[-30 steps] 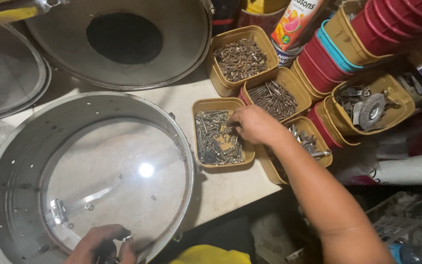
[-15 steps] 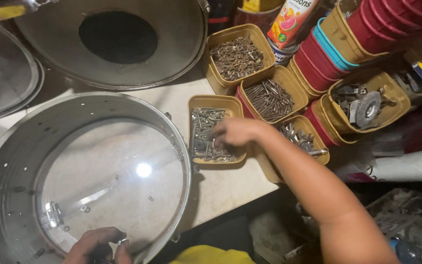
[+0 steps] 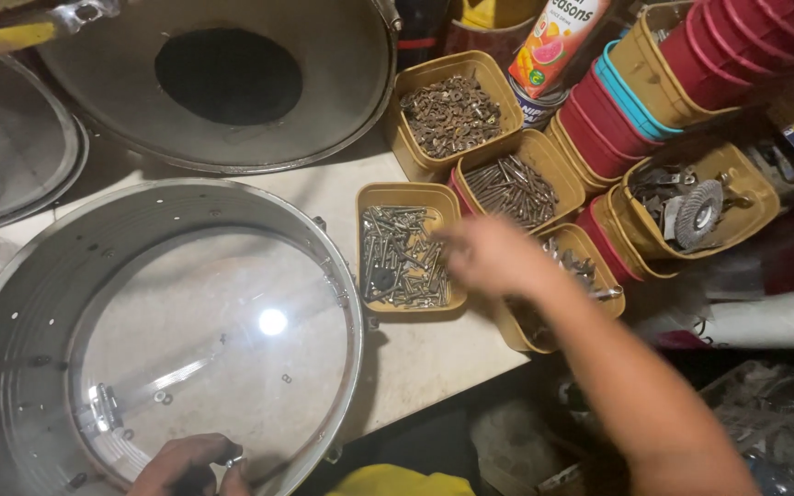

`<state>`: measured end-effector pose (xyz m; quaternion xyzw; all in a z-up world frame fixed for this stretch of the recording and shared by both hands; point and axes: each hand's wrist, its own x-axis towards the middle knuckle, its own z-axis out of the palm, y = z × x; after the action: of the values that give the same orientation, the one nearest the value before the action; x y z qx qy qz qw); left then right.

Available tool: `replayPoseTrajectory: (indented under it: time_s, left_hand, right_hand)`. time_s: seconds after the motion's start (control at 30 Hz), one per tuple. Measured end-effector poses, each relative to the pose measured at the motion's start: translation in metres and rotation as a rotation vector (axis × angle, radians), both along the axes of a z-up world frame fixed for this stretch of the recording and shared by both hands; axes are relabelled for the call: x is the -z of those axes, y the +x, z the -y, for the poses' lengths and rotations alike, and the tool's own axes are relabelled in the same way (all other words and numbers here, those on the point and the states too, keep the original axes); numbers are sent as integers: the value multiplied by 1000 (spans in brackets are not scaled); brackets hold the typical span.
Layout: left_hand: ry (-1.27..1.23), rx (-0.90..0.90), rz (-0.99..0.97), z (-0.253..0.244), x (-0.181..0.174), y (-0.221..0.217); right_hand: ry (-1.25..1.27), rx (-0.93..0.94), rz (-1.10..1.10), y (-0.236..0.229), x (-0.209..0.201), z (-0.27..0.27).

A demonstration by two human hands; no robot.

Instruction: The person is assembling a drum by inserting screws into the rim of a drum shell. They repeatedly reach into a container to pick up screws and fasten them into the drum hardware.

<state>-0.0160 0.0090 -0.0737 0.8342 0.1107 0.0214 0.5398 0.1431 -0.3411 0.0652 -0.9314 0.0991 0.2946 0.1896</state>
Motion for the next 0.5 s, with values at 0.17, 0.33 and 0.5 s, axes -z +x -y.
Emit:
replayPoseTrajectory:
  time_s: [0.17,0.33,0.5]
  left_hand:
    - [19,-13,32,3,-4,0]
    - [32,-33,-6,12,-16,0]
    - [269,-89,-260,24,-67,8]
  right_hand:
    - [62,-387,274,-77,92,-6]
    - [77,-363,582,-128,126,19]
    - [181,-380,511,-168,121,28]
